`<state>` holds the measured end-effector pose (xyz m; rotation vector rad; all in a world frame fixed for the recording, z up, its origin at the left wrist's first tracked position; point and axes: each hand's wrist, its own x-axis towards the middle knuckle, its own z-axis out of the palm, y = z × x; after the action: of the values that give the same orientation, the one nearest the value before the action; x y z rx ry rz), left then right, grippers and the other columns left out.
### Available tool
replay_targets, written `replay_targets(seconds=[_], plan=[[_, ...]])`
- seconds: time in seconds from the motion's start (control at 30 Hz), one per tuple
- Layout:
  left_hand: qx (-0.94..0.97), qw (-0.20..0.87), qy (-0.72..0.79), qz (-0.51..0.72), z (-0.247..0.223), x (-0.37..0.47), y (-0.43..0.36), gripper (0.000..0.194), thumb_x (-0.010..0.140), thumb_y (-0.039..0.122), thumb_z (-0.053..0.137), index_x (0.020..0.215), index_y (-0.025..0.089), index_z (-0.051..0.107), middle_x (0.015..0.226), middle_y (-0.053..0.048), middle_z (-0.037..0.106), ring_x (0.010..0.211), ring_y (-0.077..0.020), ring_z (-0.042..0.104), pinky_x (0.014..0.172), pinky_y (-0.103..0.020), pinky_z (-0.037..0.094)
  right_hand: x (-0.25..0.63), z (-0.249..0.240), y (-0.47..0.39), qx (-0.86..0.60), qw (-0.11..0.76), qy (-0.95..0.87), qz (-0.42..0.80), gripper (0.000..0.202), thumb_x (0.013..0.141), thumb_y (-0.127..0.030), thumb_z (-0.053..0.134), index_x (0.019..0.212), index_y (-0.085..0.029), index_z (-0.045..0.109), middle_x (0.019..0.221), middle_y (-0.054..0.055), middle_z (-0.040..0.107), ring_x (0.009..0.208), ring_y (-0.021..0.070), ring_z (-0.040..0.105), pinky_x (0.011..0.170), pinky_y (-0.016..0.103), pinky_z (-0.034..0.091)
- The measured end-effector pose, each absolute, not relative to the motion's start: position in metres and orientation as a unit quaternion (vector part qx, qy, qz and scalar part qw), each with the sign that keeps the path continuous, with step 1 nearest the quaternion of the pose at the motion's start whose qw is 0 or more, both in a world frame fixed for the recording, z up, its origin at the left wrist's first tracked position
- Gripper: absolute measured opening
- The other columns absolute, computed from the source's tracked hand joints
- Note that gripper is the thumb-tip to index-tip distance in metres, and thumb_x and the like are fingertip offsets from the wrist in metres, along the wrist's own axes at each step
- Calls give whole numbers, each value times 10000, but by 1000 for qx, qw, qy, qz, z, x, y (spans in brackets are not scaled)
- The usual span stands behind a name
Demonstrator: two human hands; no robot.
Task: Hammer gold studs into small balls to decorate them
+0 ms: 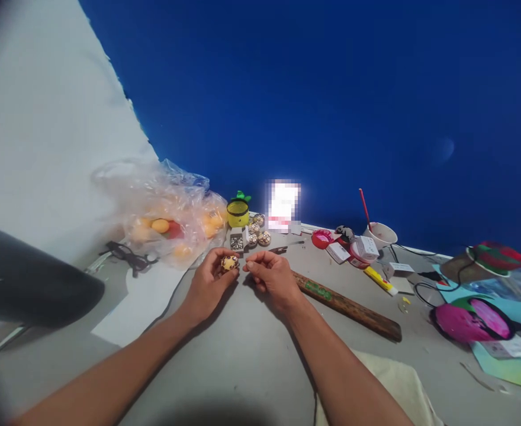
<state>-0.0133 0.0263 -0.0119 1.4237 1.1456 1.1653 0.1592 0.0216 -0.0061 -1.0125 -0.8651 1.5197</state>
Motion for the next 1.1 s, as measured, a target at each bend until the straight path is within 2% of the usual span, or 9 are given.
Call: replay_targets(seconds=[0.1, 0.27, 0.43, 0.63, 0.9, 1.1], plan=[[583, 460, 461, 486, -16, -12, 27, 427, 770, 254, 731, 1173, 196, 601, 1107, -60, 687, 965, -204, 663, 881, -326, 529, 159, -7, 22, -412, 541, -377, 629, 406, 590, -429, 975, 793, -171, 735, 702, 18, 722, 468, 43, 424, 378, 161, 280], [604, 440, 447, 492, -23, -11, 30, 386, 730, 229, 737, 1101, 197, 635, 1036, -40, 688, 837, -175, 637, 796, -317, 524, 161, -8, 23, -397, 551, -392, 621, 407, 573, -429, 987, 777, -177, 742, 722, 18, 728, 487, 46, 438, 385, 162, 290], [589, 467, 413, 514, -21, -11, 31, 429, 713, 256, 772, 1092, 209, 579, 1076, -52, 697, 939, -198, 685, 841, -328, 551, 163, -7, 24, -386, 542, -399, 631, 416, 556, -400, 1003, 795, -182, 741, 727, 21, 738, 482, 48, 435, 391, 174, 302], [622, 434, 438, 483, -17, -11, 30, 405, 763, 301, 759, 1133, 198, 632, 1042, -40, 709, 781, -163, 648, 746, -313, 539, 165, -7, 24, -384, 539, -414, 625, 416, 571, -430, 999, 772, -183, 732, 724, 12, 724, 489, 49, 436, 405, 181, 319], [645, 363, 467, 483, -18, -14, 32, 305, 750, 212, 745, 983, 213, 548, 1009, -30, 687, 912, -195, 662, 876, -349, 526, 165, -5, 21, -368, 524, -427, 639, 420, 580, -426, 1003, 810, -187, 744, 726, 5, 721, 475, 44, 431, 408, 180, 320], [669, 365, 452, 463, -23, -15, 35, 362, 788, 189, 694, 1137, 213, 600, 1115, -44, 685, 943, -197, 651, 891, -359, 525, 158, 4, 12, -355, 517, -382, 679, 422, 568, -374, 1010, 848, -188, 756, 741, 5, 703, 509, 47, 429, 398, 153, 251]])
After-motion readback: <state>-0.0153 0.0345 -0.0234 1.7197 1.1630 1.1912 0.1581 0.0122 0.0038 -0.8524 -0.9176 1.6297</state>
